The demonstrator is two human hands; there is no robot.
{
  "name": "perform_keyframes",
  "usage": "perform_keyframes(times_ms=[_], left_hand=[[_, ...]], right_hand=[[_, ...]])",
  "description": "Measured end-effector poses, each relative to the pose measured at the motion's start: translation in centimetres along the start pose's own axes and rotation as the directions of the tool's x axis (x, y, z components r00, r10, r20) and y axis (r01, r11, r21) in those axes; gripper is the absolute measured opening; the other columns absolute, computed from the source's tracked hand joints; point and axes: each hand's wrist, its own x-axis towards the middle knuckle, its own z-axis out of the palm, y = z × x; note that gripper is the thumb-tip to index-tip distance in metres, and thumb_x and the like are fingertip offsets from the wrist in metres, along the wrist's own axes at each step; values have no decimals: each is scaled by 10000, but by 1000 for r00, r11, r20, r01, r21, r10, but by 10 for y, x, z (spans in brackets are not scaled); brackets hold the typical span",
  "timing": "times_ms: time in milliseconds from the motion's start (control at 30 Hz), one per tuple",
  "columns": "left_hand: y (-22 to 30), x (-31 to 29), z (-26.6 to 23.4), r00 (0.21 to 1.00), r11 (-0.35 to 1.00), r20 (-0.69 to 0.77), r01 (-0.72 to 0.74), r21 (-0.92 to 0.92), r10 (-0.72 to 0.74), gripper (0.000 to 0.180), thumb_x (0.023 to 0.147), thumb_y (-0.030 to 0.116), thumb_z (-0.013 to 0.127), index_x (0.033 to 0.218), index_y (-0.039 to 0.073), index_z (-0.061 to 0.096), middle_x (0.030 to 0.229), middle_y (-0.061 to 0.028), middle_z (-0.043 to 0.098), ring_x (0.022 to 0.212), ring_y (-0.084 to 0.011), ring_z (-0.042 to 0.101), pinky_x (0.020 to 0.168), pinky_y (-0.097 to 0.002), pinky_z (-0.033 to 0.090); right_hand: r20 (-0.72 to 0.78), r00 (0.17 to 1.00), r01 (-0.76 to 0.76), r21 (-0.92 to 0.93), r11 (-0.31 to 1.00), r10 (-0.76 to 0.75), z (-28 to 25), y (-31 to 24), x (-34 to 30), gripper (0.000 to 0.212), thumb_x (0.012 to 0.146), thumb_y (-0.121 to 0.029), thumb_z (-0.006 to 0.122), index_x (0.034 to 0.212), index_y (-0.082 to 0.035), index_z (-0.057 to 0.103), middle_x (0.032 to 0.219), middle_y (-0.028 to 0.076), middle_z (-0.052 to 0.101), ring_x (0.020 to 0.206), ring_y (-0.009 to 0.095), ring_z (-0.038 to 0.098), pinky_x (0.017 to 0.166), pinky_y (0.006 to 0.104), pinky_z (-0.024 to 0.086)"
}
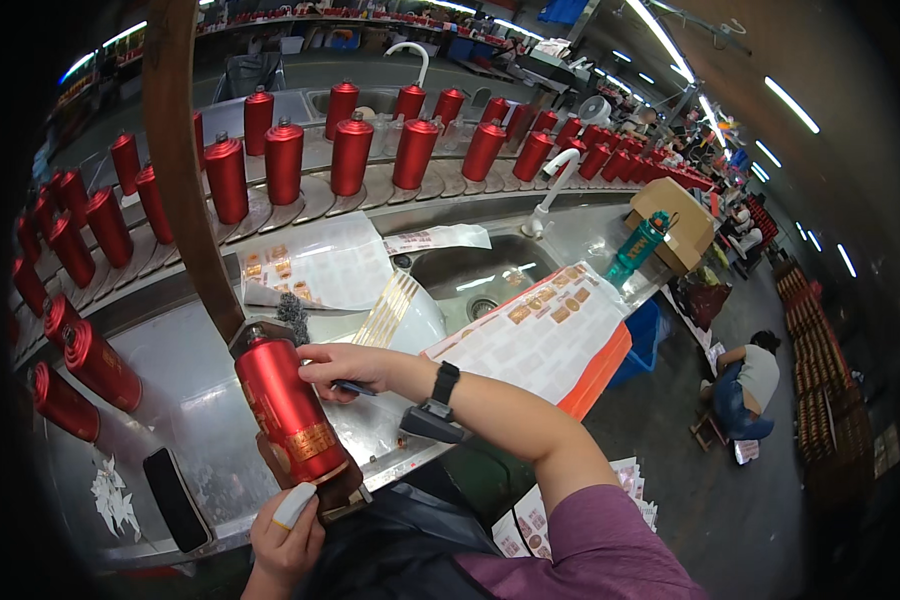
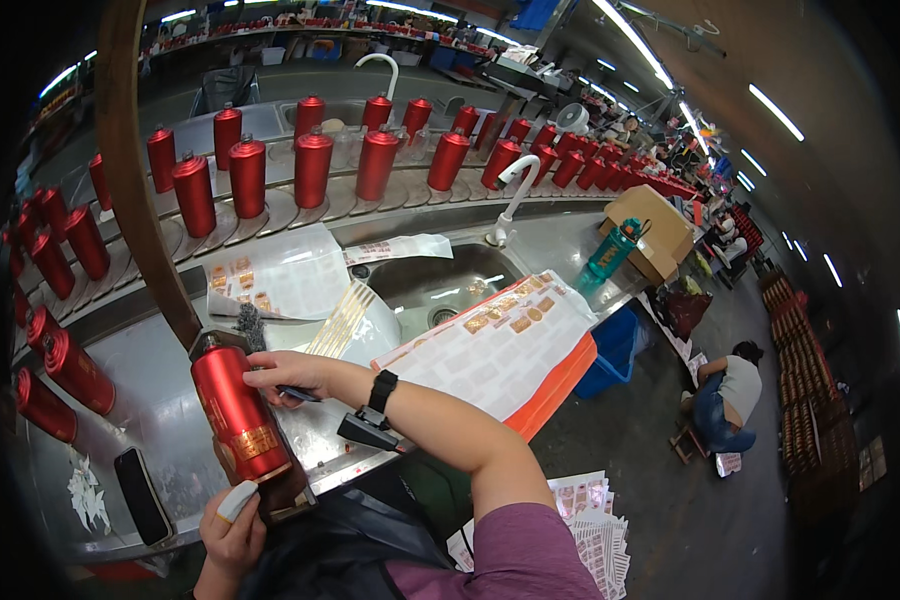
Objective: Applying labels and cleaning red metal bottles on an assembly line.
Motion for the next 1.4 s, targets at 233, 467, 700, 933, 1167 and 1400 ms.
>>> perform_keyframes(times_ms=[233, 467, 700, 933, 1167, 1400], left_hand=[[-6, -9, 1, 1000, 1000, -16, -2, -2, 2, 287, 686, -27, 671, 970, -38, 709, 1022, -175, 680, 904, -339, 661, 769, -407, 562], [-2, 1, -3, 1000, 1000, -10, -14, 19, 14, 281, 683, -26, 683, 962, -38, 711, 1014, -164, 681, 889, -323, 661, 755, -395, 565], [-3, -2, -2, 999, 999, -16, 41, -28, -42, 273, 690, -53, 651, 958, -54, 705, 1014, -190, 671, 917, -354, 649, 788, -419, 547], [-5, 4, -5, 1000, 1000, -7, -4, 2, 4, 293, 677, -46, 684, 969, -49, 706, 1015, -170, 676, 902, -339, 655, 777, -404, 556], [-2, 6, -10, 1000, 998, 27, -13, 69, 11, 314, 676, -37, 696, 990, -43, 706, 1042, -161, 670, 914, -332, 650, 769, -395, 558], [0, 10, -3, 1000, 999, 20, -11, 48, 10, 314, 682, -43, 690, 996, -50, 701, 1044, -163, 671, 920, -333, 650, 781, -396, 559]], right_hand=[[-74, 997, 19, -112, 994, -27, 23, -5, 11, 633, 804, -417, 754, 1273, -64, 516, 897, 34, 643, 652, 84, 614, 543, 219, 489], [-336, 917, 30, -483, 875, -217, 63, -21, 2, 828, 759, -481, 777, 1333, 31, 468, 1152, 152, 629, 1064, 227, 608, 939, 316, 466], [-84, 996, 20, -83, 996, -26, 32, -3, 5, 824, 785, -485, 766, 1408, -101, 388, 926, 26, 612, 625, 69, 552, 533, 221, 446], [-179, 968, 146, -172, 974, -176, 40, 10, 25, 735, 788, -446, 762, 1330, -43, 473, 1010, 83, 641, 802, 139, 643, 693, 264, 522], [-266, 953, 47, -349, 936, -147, 61, -14, 6, 875, 735, -505, 791, 1336, 32, 449, 1190, 159, 614, 1086, 224, 606, 945, 342, 479], [-104, 994, 10, -67, 998, -17, 25, 15, 23, 746, 758, -468, 783, 1308, -44, 511, 1012, 87, 688, 874, 218, 672, 811, 320, 530]])
